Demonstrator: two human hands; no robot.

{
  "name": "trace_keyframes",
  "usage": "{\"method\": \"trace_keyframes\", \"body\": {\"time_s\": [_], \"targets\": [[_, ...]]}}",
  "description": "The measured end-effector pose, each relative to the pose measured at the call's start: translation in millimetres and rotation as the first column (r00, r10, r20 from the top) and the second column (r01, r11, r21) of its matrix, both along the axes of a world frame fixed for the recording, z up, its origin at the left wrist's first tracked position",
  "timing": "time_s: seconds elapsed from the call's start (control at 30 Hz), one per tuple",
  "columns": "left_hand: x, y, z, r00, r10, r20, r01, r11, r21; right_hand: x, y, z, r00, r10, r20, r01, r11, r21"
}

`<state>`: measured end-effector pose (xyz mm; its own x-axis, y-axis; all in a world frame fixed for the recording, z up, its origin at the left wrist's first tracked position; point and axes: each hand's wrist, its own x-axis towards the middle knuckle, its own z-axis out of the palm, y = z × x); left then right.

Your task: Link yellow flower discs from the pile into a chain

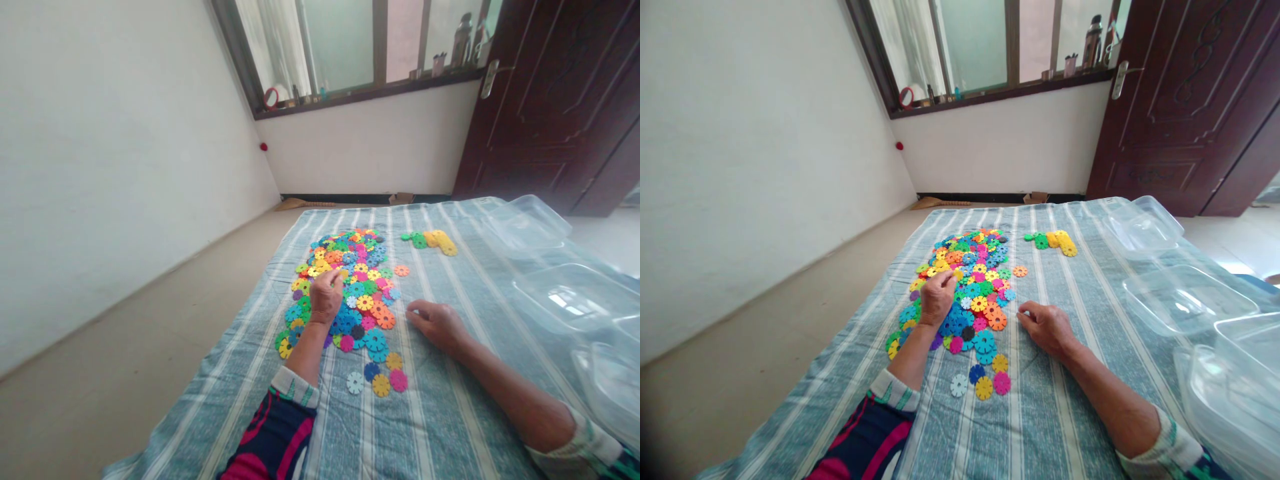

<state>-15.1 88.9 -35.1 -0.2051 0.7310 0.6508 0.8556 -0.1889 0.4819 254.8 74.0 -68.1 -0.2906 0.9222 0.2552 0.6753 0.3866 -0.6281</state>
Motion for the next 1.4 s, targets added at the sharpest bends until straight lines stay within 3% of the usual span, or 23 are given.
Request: {"method": "trace_keyframes", "body": {"time_s": [0.1,0.2,0.33,0.47,0.6,0.73,0.8,0.9,0.97,1.07,1.23,1.4], "targets": [[33.1,-9.1,3.4,0.972,-0.202,-0.118,0.199,0.979,-0.038,-0.7,0.7,-2.0,0.992,-0.033,-0.119,0.037,0.999,0.028],[63.9,-19.2,3.2,0.901,-0.378,-0.212,0.357,0.925,-0.133,-1.4,0.7,-0.6,0.973,-0.039,-0.23,0.047,0.998,0.033],[85.2,-29.2,0.6,0.821,-0.491,-0.29,0.446,0.87,-0.212,-3.8,-1.2,3.5,0.956,-0.01,-0.292,0.018,1.0,0.025],[89.8,-31.5,-2.3,0.807,-0.514,-0.292,0.462,0.856,-0.231,-6.8,-3.4,8.0,0.942,0.021,-0.336,-0.015,1.0,0.021],[78.8,-23.8,-0.4,0.854,-0.431,-0.291,0.373,0.898,-0.235,-7.7,-1.4,11.0,0.938,0.014,-0.346,-0.021,1.0,-0.017],[40.6,-10.1,17.4,0.937,-0.102,-0.335,0.01,0.964,-0.264,-7.1,3.0,11.2,0.943,-0.006,-0.333,-0.012,0.999,-0.051],[14.7,-5.7,32.0,0.932,0.056,-0.357,-0.195,0.91,-0.365,-6.7,4.3,10.9,0.949,-0.004,-0.315,-0.018,0.998,-0.065],[-19.8,-5.7,52.0,0.916,0.175,-0.36,-0.36,0.755,-0.549,-6.4,4.3,10.6,0.957,-0.001,-0.291,-0.022,0.997,-0.077],[-35.4,-8.1,59.1,0.924,0.154,-0.35,-0.354,0.687,-0.634,-6.3,3.6,10.7,0.96,0.001,-0.279,-0.027,0.996,-0.088],[-48.2,-10.9,58.6,0.943,0.07,-0.324,-0.29,0.649,-0.704,-6.1,2.2,11.0,0.963,0.011,-0.268,-0.034,0.996,-0.083],[-53.1,-9.5,48.6,0.948,0.036,-0.316,-0.261,0.656,-0.708,-5.7,2.2,8.6,0.969,0.015,-0.245,-0.033,0.997,-0.07],[-45.4,-8.4,48.2,0.948,-0.02,-0.317,-0.221,0.676,-0.703,-5.5,3.7,6.7,0.97,0.017,-0.242,-0.036,0.997,-0.074]]}}
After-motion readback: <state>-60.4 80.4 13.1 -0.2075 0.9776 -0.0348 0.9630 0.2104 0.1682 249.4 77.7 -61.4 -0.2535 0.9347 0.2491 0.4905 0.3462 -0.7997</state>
